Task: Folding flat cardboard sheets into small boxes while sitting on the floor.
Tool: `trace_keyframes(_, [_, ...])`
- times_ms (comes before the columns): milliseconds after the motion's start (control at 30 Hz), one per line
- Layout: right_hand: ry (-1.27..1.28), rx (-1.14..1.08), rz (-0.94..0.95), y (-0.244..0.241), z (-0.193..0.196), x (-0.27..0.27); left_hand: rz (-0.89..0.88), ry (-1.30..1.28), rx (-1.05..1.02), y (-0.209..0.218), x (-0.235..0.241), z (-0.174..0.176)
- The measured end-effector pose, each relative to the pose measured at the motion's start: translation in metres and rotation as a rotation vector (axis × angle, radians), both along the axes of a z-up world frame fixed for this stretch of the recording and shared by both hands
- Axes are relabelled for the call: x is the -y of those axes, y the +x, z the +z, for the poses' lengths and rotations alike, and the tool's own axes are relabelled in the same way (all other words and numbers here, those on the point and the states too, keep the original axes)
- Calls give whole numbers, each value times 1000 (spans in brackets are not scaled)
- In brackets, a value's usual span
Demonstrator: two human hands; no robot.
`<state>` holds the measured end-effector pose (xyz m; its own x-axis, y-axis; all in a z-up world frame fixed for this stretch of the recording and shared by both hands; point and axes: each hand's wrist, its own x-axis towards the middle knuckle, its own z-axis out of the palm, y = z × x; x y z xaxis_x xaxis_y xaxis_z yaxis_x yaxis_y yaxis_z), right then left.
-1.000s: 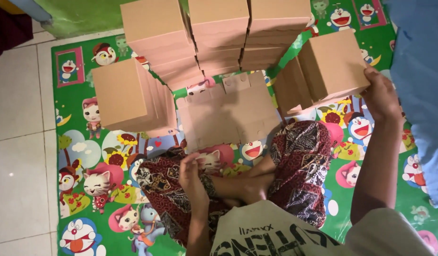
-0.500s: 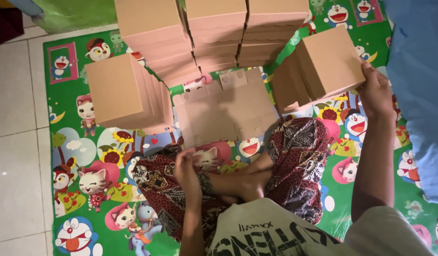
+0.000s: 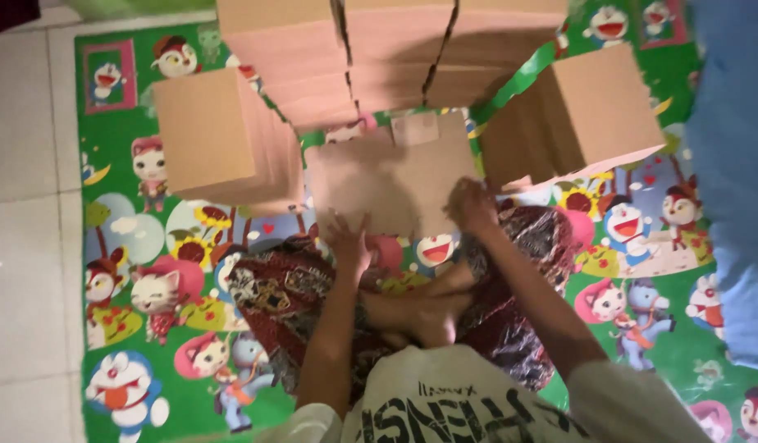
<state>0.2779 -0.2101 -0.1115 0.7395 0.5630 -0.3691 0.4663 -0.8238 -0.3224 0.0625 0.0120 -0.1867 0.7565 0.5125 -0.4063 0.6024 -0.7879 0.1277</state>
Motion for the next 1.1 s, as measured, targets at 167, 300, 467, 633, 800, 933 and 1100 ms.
trace_keyframes(167, [-160,126,-290,26,-93,18,31,-4,82,-8,-2,-3])
trace_keyframes(300, [-155,282,-164,-9,-5,3,44,-36,82,1,2,-34])
trace_keyframes(467, [242,351,-369,20,-110,37,-77,-16,397,24,16,-6])
trace_keyframes(633, [524,248,-355,9,-40,26,-343,30,565,46,13,-43])
trace_keyframes(800, [252,289,-413,16,-6,6,-600,250,777,65,9,-49])
trace_keyframes(933, [267,320,-333,26,-29,13,-814,202,700,70,-8,-68])
trace_keyframes(1100, [497,360,-346,14,-3,1,-617,30,529,73,-19,-36])
